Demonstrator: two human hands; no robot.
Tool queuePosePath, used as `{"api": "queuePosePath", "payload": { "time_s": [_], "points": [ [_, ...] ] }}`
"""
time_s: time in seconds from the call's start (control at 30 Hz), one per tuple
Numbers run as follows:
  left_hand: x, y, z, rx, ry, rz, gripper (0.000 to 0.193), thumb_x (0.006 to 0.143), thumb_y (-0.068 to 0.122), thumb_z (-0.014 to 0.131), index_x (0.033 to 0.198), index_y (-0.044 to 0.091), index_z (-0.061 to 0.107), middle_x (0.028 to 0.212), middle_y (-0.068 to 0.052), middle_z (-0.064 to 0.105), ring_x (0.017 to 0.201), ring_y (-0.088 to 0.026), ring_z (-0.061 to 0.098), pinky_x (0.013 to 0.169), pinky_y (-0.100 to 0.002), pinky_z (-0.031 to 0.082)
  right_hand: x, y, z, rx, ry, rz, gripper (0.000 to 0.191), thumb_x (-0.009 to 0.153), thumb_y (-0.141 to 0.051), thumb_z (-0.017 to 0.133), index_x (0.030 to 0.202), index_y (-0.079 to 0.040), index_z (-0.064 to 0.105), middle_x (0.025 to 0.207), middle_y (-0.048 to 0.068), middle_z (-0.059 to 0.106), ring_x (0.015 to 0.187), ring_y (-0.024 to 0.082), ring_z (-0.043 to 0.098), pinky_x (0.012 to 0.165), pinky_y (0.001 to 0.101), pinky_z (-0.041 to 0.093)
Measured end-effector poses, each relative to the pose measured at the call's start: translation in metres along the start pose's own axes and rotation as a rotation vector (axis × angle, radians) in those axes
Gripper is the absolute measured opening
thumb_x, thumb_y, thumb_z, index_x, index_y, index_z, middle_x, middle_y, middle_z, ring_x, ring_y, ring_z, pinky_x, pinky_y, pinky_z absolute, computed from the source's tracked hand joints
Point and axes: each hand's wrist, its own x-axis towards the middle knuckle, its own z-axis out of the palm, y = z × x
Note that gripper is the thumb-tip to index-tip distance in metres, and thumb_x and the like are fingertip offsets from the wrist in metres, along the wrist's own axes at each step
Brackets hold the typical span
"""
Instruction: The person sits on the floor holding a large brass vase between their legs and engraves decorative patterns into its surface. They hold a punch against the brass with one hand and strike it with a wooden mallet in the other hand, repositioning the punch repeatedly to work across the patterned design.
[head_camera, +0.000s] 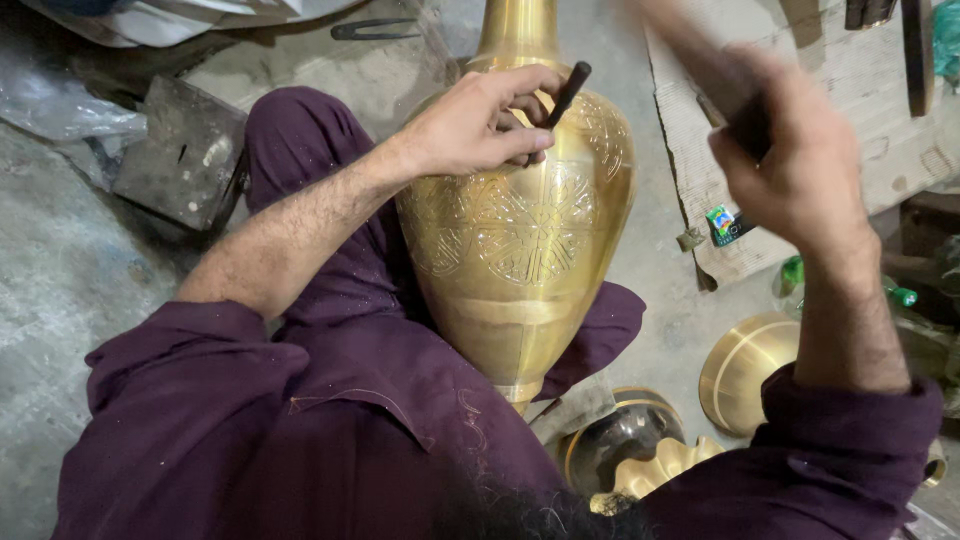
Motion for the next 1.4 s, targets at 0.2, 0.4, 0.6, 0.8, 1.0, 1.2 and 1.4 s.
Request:
{"api": "queuePosePath", "payload": {
  "time_s": [0.2, 0.4, 0.6, 0.8, 1.0, 1.2, 1.4],
  "points": [
    [-0.007, 0.001, 0.004, 0.044, 0.070, 0.006, 0.042, 0.103, 0.009, 0.068, 0.141, 0.001, 0.052, 0.094, -0.007, 0.074, 0.082, -0.011, 0.075, 0.072, -0.026, 0.065, 0.013, -0.005, -0.010, -0.062, -0.014, -0.091, 0.065, 0.098, -0.006, 0.078, 0.155, -0.013, 0.048, 0.124, 0.020, 0.067, 0.112, 0.040, 0.067, 0.094, 0.0475, 0.055],
    [-0.011, 0.002, 0.009, 0.063, 0.104, 0.013, 0.042, 0.104, 0.010, 0.067, 0.141, 0.000, 0.051, 0.097, -0.008, 0.075, 0.084, -0.011, 0.076, 0.075, -0.025, 0.066, 0.023, -0.011, -0.020, -0.050, -0.062, -0.054, 0.058, 0.094, -0.008, 0.077, 0.146, -0.010, 0.053, 0.115, 0.021, 0.067, 0.101, 0.041, 0.068, 0.086, 0.0480, 0.055],
    [-0.012, 0.005, 0.012, 0.066, 0.130, -0.047, 0.043, 0.102, 0.010, 0.067, 0.140, 0.001, 0.052, 0.099, -0.009, 0.075, 0.086, -0.012, 0.078, 0.072, -0.026, 0.066, 0.025, -0.006, -0.025, -0.179, -0.075, -0.141, 0.058, 0.087, -0.006, 0.081, 0.140, -0.006, 0.058, 0.111, 0.023, 0.067, 0.101, 0.044, 0.067, 0.081, 0.0494, 0.055],
    [-0.017, -0.004, 0.018, 0.083, 0.208, -0.001, 0.041, 0.103, 0.010, 0.067, 0.140, -0.001, 0.051, 0.103, -0.013, 0.075, 0.088, -0.015, 0.080, 0.076, -0.025, 0.070, 0.030, -0.008, -0.021, -0.145, -0.059, -0.055, 0.050, 0.092, -0.011, 0.085, 0.133, -0.003, 0.057, 0.110, 0.022, 0.065, 0.101, 0.043, 0.066, 0.085, 0.0488, 0.055],
    [-0.021, -0.013, 0.023, 0.145, 0.262, 0.005, 0.041, 0.105, 0.010, 0.065, 0.141, -0.001, 0.048, 0.114, -0.018, 0.069, 0.094, -0.019, 0.080, 0.075, -0.027, 0.066, 0.035, -0.018, -0.029, -0.025, -0.033, -0.097, 0.052, 0.096, -0.012, 0.082, 0.138, -0.004, 0.053, 0.110, 0.017, 0.067, 0.100, 0.039, 0.068, 0.084, 0.0459, 0.055],
    [-0.030, -0.015, 0.029, 0.077, 0.319, 0.023, 0.042, 0.104, 0.009, 0.066, 0.141, -0.002, 0.047, 0.120, -0.018, 0.072, 0.095, -0.020, 0.081, 0.076, -0.028, 0.066, 0.044, -0.029, -0.036, -0.190, 0.073, -0.335, 0.039, 0.098, -0.014, 0.075, 0.131, -0.004, 0.057, 0.113, 0.012, 0.064, 0.103, 0.030, 0.065, 0.089, 0.0384, 0.055],
    [-0.037, -0.021, 0.040, 0.023, 0.395, 0.069, 0.041, 0.105, 0.005, 0.068, 0.141, -0.002, 0.048, 0.116, -0.017, 0.075, 0.101, -0.021, 0.081, 0.079, -0.027, 0.067, 0.052, -0.041, -0.036, -0.560, 0.029, -0.391, 0.026, 0.095, -0.021, 0.080, 0.116, -0.009, 0.070, 0.096, 0.008, 0.070, 0.083, 0.025, 0.068, 0.071, 0.0361, 0.053]
  ]
}}
